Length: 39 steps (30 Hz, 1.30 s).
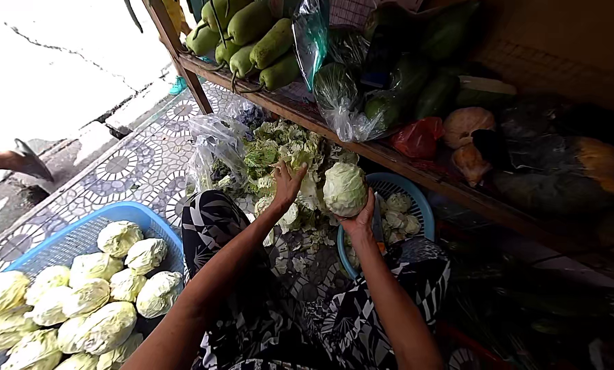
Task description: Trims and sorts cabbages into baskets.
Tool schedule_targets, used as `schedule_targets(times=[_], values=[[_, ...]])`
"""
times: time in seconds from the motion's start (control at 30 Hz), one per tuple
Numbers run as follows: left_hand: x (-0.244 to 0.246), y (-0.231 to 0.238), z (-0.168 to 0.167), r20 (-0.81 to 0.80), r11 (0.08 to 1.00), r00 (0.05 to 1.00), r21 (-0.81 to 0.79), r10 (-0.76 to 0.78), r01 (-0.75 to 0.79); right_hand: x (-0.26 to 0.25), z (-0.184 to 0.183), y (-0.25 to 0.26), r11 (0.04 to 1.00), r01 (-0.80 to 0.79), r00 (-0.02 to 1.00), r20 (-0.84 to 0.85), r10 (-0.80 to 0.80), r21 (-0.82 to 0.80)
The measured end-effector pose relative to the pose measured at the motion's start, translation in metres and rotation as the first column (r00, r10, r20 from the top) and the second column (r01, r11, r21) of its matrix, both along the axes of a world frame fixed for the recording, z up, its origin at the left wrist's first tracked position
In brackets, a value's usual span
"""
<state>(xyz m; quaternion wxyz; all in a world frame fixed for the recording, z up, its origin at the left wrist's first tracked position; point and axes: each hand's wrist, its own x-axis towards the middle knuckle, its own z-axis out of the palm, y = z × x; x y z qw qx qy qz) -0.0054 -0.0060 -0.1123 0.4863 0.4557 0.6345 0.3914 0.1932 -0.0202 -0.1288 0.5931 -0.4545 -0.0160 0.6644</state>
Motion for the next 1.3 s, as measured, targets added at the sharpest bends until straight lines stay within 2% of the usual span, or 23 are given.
schedule_targets(times=[0.03, 0.07, 0.13, 0.2, 0.23, 0.3, 0.4, 0.53, 0.6, 0.73, 0.8, 0.87, 0.9, 0.97, 1.03, 1.07, 1.13, 1.17, 1.2, 1.23, 1.3], values=[[0.005, -0.002, 0.001, -0.076, 0.996, 0.994, 0.038, -0.083, 0.086, -0.001, 0.001, -0.001, 1.0, -0.001, 0.999, -0.037, 0.001, 0.009], [0.01, -0.002, 0.001, -0.083, 0.98, 0.98, 0.067, -0.183, 0.189, -0.003, 0.003, -0.002, 1.0, -0.003, 0.998, -0.066, 0.005, 0.025], [0.015, 0.0, -0.001, 0.056, 0.912, 0.912, 0.077, -0.407, 0.403, -0.006, 0.005, -0.003, 0.998, -0.026, 0.995, -0.094, 0.031, 0.052], [0.017, 0.002, -0.003, 0.197, 0.846, 0.823, 0.117, -0.533, 0.52, -0.009, 0.007, -0.006, 0.995, -0.071, 0.992, -0.103, 0.078, 0.076], [0.017, 0.001, -0.002, 0.229, 0.841, 0.809, 0.157, -0.541, 0.518, -0.009, 0.008, -0.008, 0.992, -0.098, 0.987, -0.122, 0.108, 0.081], [0.014, 0.002, 0.002, 0.226, 0.866, 0.84, 0.223, -0.493, 0.448, -0.009, 0.011, -0.011, 0.988, -0.145, 0.976, -0.158, 0.152, 0.055], [0.005, 0.006, 0.01, 0.252, 0.914, 0.884, 0.203, -0.394, 0.35, -0.01, 0.016, -0.018, 0.98, -0.197, 0.957, -0.209, 0.199, 0.029], [0.006, 0.005, 0.013, 0.384, 0.881, 0.793, 0.216, -0.474, 0.422, -0.006, 0.025, -0.018, 0.942, -0.333, 0.933, -0.135, 0.335, 0.034], [0.008, 0.005, 0.01, 0.438, 0.892, 0.777, 0.235, -0.452, 0.387, -0.003, 0.029, -0.012, 0.929, -0.368, 0.929, -0.035, 0.369, 0.029], [0.009, 0.005, 0.006, 0.413, 0.9, 0.803, 0.273, -0.429, 0.34, -0.001, 0.023, -0.005, 0.967, -0.236, 0.972, 0.031, 0.235, 0.093], [0.011, 0.005, 0.008, 0.386, 0.894, 0.806, 0.181, -0.448, 0.41, -0.001, 0.019, -0.005, 0.975, -0.134, 0.988, 0.106, 0.117, 0.178], [0.01, 0.006, 0.012, 0.38, 0.858, 0.789, 0.025, -0.483, 0.513, 0.002, 0.017, 0.0, 0.952, -0.128, 0.954, 0.297, 0.041, 0.28], [0.011, 0.005, 0.013, 0.412, 0.856, 0.783, -0.016, -0.466, 0.517, 0.006, 0.016, 0.002, 0.933, -0.151, 0.917, 0.399, 0.009, 0.327], [0.015, 0.002, 0.011, 0.522, 0.893, 0.761, 0.006, -0.386, 0.449, 0.015, 0.015, 0.006, 0.882, -0.203, 0.853, 0.519, -0.054, 0.426], [0.015, 0.003, 0.008, 0.601, 0.931, 0.728, 0.082, -0.331, 0.356, 0.017, 0.018, 0.005, 0.863, -0.178, 0.869, 0.488, -0.088, 0.473], [0.015, 0.002, 0.008, 0.614, 0.94, 0.722, 0.107, -0.32, 0.325, 0.013, 0.016, 0.002, 0.893, -0.099, 0.893, 0.434, -0.115, 0.438], [0.017, -0.001, 0.01, 0.623, 0.955, 0.727, 0.132, -0.29, 0.267, 0.001, 0.007, -0.002, 0.974, 0.041, 0.951, 0.29, -0.107, 0.223], [0.017, -0.002, 0.009, 0.62, 0.958, 0.731, 0.142, -0.283, 0.25, -0.006, 0.003, -0.005, 0.992, -0.012, 0.974, 0.225, -0.017, 0.126], [0.017, -0.001, 0.007, 0.61, 0.957, 0.738, 0.156, -0.288, 0.245, -0.014, 0.003, -0.01, 0.988, -0.116, 0.983, 0.156, 0.1, 0.1], [0.016, -0.001, 0.005, 0.59, 0.953, 0.749, 0.17, -0.301, 0.249, -0.022, 0.005, -0.015, 0.972, -0.194, 0.979, 0.091, 0.183, 0.131], [0.012, 0.003, 0.004, 0.494, 0.931, 0.79, 0.204, -0.364, 0.302, -0.026, 0.009, -0.016, 0.952, -0.216, 0.976, 0.01, 0.22, 0.217]])
